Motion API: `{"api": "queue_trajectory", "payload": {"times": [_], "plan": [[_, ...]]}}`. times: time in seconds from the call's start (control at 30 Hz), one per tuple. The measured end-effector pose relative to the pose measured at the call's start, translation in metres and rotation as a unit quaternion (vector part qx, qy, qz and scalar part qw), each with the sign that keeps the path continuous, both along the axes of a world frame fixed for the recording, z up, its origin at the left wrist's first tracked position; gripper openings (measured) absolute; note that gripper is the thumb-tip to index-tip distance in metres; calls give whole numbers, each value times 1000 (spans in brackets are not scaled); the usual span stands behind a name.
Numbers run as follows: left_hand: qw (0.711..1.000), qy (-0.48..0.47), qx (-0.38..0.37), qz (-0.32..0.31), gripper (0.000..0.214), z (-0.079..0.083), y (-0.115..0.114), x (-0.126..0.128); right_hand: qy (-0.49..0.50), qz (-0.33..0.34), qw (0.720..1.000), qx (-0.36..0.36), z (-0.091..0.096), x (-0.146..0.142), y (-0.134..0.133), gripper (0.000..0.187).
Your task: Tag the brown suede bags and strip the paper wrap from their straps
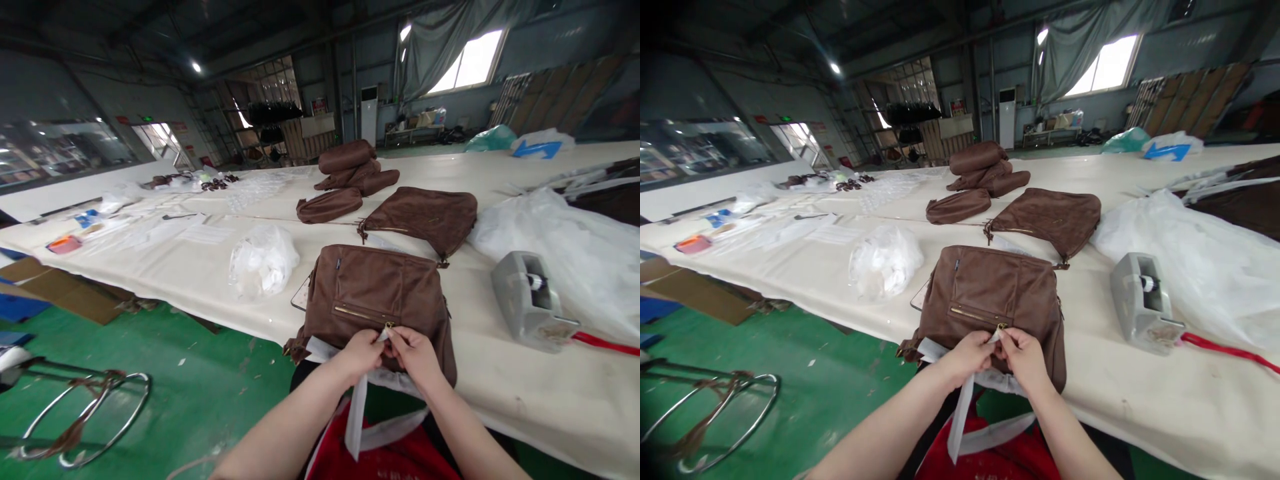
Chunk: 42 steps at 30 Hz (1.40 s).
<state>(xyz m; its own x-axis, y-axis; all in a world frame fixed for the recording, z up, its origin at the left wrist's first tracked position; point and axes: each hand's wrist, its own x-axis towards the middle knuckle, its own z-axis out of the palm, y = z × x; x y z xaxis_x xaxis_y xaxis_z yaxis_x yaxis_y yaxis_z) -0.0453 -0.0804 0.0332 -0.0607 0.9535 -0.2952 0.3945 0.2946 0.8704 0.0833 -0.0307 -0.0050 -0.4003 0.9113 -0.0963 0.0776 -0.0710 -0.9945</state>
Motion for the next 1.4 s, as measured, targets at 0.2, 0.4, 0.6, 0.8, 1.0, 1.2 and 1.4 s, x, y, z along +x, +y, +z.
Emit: {"api": "queue_trajectory", "payload": {"times": [0.2, 0.4, 0.6, 0.8, 1.0, 1.2, 1.4], "plan": [[993, -94, 65, -34, 49, -20, 5, -6, 24, -11, 999, -19, -3, -7, 0, 42], [991, 0, 124, -51, 47, -40, 9, -10, -80, 20, 996, 35, 18, -4, 0, 41], [997, -55, 61, -3, 51, -45, 8, -11, -215, -244, 894, 308, 67, 93, 29, 28], [992, -128, 9, -10, 55, -46, 12, -11, -379, -429, 777, 260, 79, 198, 92, 40], [986, -163, 3, -16, 58, -50, 12, -12, -395, -363, 829, 159, 61, 224, 112, 29], [984, -176, -9, -8, 53, -41, 10, -10, -276, -402, 865, 119, 46, 227, 113, 34], [983, -183, -13, -6, 50, -45, 10, -9, -106, -413, 899, 98, 33, 230, 117, 39]]}}
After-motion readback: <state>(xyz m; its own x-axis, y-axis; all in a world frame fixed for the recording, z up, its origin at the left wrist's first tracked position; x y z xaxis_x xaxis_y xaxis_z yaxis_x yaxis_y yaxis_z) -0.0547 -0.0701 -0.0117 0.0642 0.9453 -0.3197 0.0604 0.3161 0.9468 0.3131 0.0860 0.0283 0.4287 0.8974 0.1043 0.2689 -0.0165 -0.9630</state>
